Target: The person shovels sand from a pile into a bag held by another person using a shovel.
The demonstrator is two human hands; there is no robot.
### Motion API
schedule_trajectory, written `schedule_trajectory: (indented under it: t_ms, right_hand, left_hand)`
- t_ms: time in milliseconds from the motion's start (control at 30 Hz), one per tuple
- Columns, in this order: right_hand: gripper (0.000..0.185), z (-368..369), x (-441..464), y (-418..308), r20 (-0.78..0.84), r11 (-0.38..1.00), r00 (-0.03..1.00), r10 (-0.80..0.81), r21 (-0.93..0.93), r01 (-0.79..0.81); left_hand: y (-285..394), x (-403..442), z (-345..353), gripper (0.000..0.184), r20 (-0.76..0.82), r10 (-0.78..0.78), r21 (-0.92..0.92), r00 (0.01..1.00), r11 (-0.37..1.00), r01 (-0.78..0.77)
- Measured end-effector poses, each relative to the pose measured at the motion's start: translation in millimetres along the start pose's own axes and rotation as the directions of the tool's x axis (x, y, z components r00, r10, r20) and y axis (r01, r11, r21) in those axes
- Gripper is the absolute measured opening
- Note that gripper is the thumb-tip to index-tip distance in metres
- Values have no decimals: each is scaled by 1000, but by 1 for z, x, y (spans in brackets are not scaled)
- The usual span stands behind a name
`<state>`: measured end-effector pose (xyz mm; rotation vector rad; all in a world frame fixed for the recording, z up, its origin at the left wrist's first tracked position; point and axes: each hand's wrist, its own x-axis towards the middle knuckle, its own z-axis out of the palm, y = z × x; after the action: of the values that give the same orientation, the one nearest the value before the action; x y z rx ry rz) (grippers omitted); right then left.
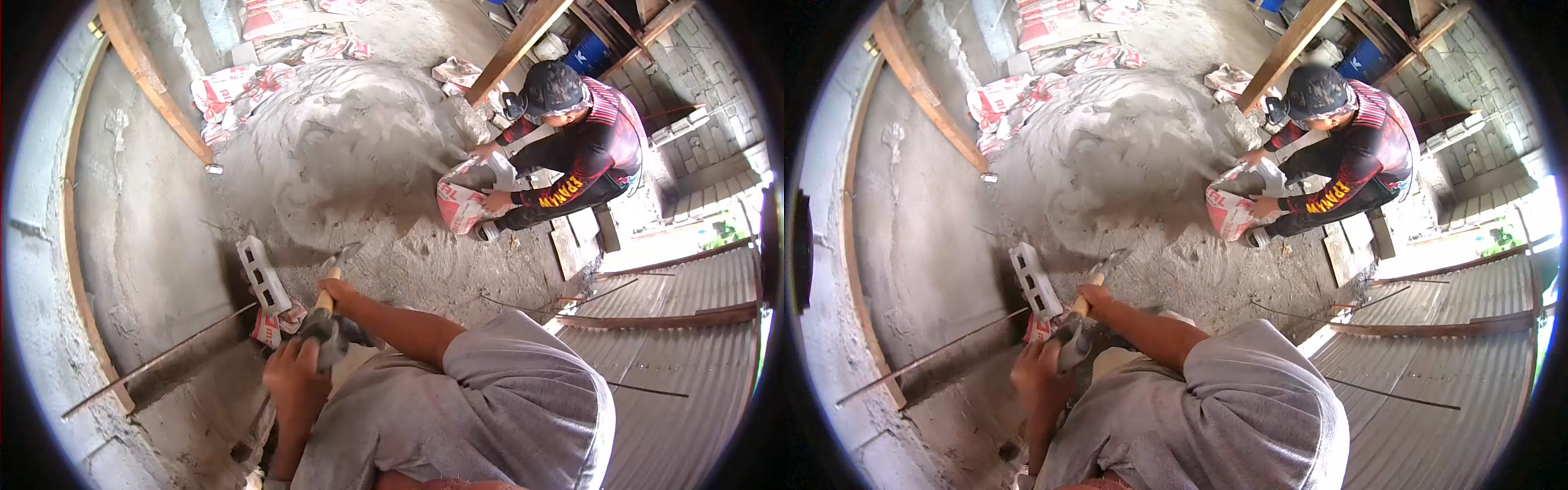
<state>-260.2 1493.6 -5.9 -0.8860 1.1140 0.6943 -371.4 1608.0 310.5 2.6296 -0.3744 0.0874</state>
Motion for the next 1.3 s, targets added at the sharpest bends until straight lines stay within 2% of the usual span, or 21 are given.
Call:
schedule_trajectory:
  t_ms: [67,100,167,200,233,300,367,467,633,733,800,833,900,967,1033,1100,1167,1200,1233,1267,1300]
  right_hand:
    - [24,-15,3,6,167,966,986,-26,-251,68]
    - [24,-17,-6,5,171,966,985,-26,-250,69]
    - [37,-34,-24,-5,525,1000,851,15,10,-24]
    - [35,-49,-39,-21,705,764,689,-166,-350,542]
    - [33,-63,-55,-37,821,148,465,-332,-441,885]
    - [35,-73,-119,-71,471,693,867,-164,-570,441]
    - [45,-112,-132,-93,543,647,800,-254,-519,558]
    - [48,-163,-164,-122,561,721,756,-336,-363,590]
    - [50,-218,-201,-143,575,754,734,-361,-283,593]
    - [51,-230,-223,-151,600,717,689,-407,-257,648]
    - [49,-223,-241,-155,542,320,460,-703,-336,886]
    - [49,-219,-252,-156,545,322,457,-703,-329,888]
    - [48,-213,-279,-164,480,247,288,-829,-149,958]
    - [47,-214,-294,-170,517,232,275,-811,-147,961]
    - [45,-215,-295,-169,690,160,244,-682,-185,970]
    - [42,-222,-301,-172,702,141,284,-654,-255,956]
    - [37,-212,-305,-174,747,87,348,-567,-366,927]
    - [32,-208,-304,-176,763,-10,366,-533,-438,899]
    - [31,-207,-295,-174,777,-143,234,-584,-383,913]
    - [31,-208,-283,-172,783,-268,88,-616,-314,911]
    - [30,-207,-278,-176,788,-295,54,-613,-292,910]
  left_hand:
    - [8,1,30,32,-28,-73,-65,997,995,71]
    - [8,3,42,38,-42,-135,-135,990,983,129]
    - [11,9,58,42,-80,-185,-231,979,959,162]
    - [18,15,62,46,-117,-237,-328,964,926,188]
    - [21,19,64,46,-119,-234,-326,965,927,185]
    - [25,26,66,51,-142,-219,-257,965,950,177]
    - [31,36,73,54,-132,-237,-305,963,934,188]
    - [58,62,76,52,-95,-251,-261,963,940,220]
    - [103,90,103,51,-142,-242,-287,960,938,194]
    - [137,96,127,52,-106,-305,-410,946,880,238]
    - [163,93,141,55,-144,-272,-417,951,889,191]
    - [174,92,146,57,-181,-238,-428,954,893,141]
    - [194,90,158,59,-142,-240,-437,960,885,157]
    - [200,84,174,63,-239,-140,-372,961,927,43]
    - [204,80,180,57,-284,-92,-338,955,941,-10]
    - [204,77,187,40,-295,-211,-711,932,700,-66]
    - [210,69,177,35,-297,-195,-772,935,625,-115]
    - [189,62,192,34,-387,-128,-621,913,768,-156]
    - [169,53,207,33,-472,-59,-442,880,879,-179]
    - [167,52,203,32,-470,-149,-537,870,831,-148]
    - [164,44,186,30,-376,-270,-622,886,783,-26]
